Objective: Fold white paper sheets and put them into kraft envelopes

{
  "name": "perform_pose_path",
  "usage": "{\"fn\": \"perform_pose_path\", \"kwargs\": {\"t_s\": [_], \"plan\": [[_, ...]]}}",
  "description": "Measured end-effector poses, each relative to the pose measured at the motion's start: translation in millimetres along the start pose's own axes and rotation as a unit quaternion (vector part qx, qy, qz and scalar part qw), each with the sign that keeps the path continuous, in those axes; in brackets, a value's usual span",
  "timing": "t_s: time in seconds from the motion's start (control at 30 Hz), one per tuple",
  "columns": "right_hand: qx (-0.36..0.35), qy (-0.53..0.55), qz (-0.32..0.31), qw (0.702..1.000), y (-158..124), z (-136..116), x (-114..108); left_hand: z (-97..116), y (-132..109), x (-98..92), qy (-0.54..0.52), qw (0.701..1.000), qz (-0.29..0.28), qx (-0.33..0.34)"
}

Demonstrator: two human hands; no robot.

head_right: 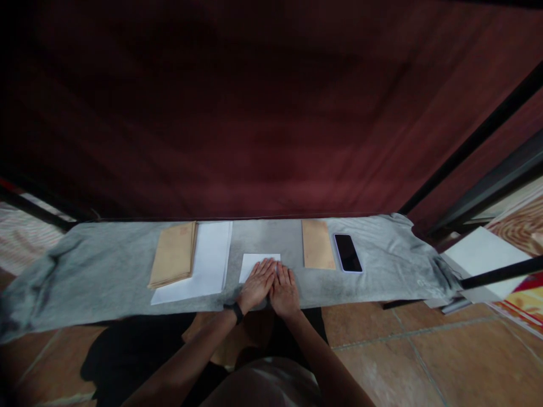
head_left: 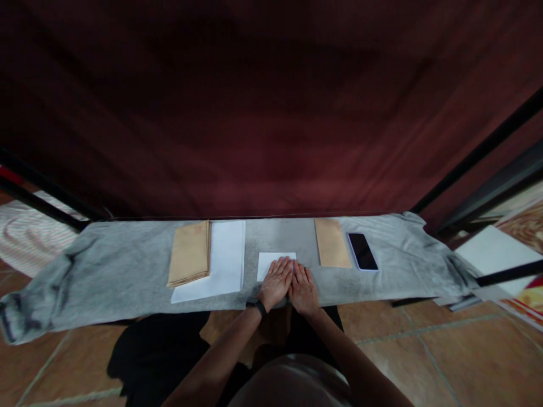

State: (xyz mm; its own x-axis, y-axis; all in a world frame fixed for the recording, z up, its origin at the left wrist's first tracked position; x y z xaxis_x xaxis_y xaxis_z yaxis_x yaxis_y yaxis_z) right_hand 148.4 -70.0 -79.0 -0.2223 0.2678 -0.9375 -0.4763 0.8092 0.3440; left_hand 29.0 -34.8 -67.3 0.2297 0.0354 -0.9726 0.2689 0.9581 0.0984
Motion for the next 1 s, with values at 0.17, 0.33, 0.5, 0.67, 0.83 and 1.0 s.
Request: {"fn": "perform_pose_path", "kwargs": {"t_s": [0.17,0.33,0.5,0.67,0.83,1.0], "plan": [[0.001,0.001,0.006,1.000,0,1,-1,0,11,-1.1,0.007,1.000,0.014,-0.018],[0.006,0.013,0.015,1.000,-1,3,-2,-27,4,-1.5,0.026,0.997,0.036,-0.060],[0.023,0.048,0.009,0.999,19,6,-1,-45,-5,-3.9,0.033,0.993,0.055,-0.103],[0.013,0.057,-0.003,0.998,46,7,3,-42,-5,-8.6,0.033,0.993,0.046,-0.105],[0.020,0.028,-0.012,0.999,38,15,4,-41,-7,-16.3,0.032,0.995,0.035,-0.091],[0.007,0.025,-0.009,1.000,3,20,-5,-35,-22,-21.1,0.013,0.999,0.030,-0.028]]}}
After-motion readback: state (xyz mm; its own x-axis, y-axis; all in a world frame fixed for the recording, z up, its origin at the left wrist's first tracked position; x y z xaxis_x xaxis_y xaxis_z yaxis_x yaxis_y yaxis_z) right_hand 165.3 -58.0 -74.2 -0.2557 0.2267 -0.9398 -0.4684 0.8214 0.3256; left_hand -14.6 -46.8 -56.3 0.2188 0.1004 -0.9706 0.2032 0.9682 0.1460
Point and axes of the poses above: each hand's wrist, its own y-axis towards the middle knuckle, its own x-axis out of the palm, z = x × y, the point moved 3 cm from there along y, towards the middle knuckle, and after that the axes turned 12 degrees about -x, right-handed, at the moved point
